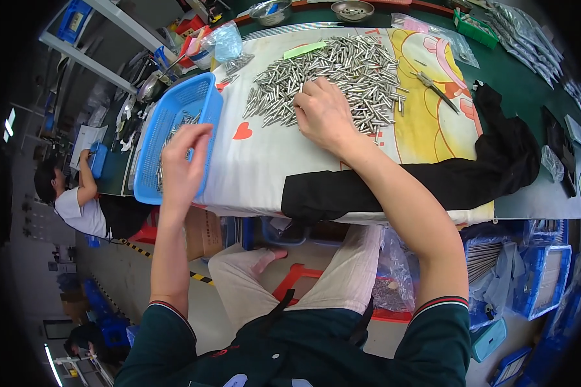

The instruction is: Inspecting and sorting small metal hardware pins at a factory workbench.

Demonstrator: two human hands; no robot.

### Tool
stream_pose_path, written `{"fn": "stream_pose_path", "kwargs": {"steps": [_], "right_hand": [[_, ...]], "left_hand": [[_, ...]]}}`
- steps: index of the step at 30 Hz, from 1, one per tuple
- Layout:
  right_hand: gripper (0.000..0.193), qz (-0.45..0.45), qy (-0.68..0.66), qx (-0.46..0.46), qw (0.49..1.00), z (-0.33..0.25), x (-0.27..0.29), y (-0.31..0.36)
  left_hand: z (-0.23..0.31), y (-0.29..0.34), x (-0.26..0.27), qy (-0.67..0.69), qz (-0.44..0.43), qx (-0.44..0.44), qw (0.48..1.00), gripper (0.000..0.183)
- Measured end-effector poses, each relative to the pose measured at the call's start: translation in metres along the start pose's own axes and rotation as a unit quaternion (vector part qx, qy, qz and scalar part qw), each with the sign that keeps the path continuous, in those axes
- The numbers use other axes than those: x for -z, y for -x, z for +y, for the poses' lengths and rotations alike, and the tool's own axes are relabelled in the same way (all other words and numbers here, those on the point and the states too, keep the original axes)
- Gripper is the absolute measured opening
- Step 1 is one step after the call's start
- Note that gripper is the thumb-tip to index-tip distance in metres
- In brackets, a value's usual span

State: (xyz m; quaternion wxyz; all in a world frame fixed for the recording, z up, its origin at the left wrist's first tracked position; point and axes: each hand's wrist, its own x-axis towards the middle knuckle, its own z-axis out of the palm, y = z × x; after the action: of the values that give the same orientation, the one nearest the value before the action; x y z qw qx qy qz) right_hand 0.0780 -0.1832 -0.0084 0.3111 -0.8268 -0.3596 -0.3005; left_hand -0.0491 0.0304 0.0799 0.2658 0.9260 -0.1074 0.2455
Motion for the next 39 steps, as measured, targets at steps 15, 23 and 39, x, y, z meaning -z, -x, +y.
{"fn": "stream_pose_path", "kwargs": {"steps": [15, 23, 39], "right_hand": [[0.01, -0.225, -0.066, 0.036, 0.972, -0.015, 0.011, -0.002], [0.008, -0.141, -0.055, 0.062, 0.987, -0.011, 0.012, -0.006], [0.017, -0.194, -0.07, 0.108, 0.972, -0.045, -0.001, 0.003]], "left_hand": [[-0.011, 0.019, -0.087, -0.076, -0.104, -0.116, 0.985, 0.029], [-0.024, 0.032, -0.066, -0.012, -0.037, -0.069, 0.997, 0.024], [-0.032, 0.023, -0.07, -0.05, -0.056, -0.005, 0.997, 0.007]]}}
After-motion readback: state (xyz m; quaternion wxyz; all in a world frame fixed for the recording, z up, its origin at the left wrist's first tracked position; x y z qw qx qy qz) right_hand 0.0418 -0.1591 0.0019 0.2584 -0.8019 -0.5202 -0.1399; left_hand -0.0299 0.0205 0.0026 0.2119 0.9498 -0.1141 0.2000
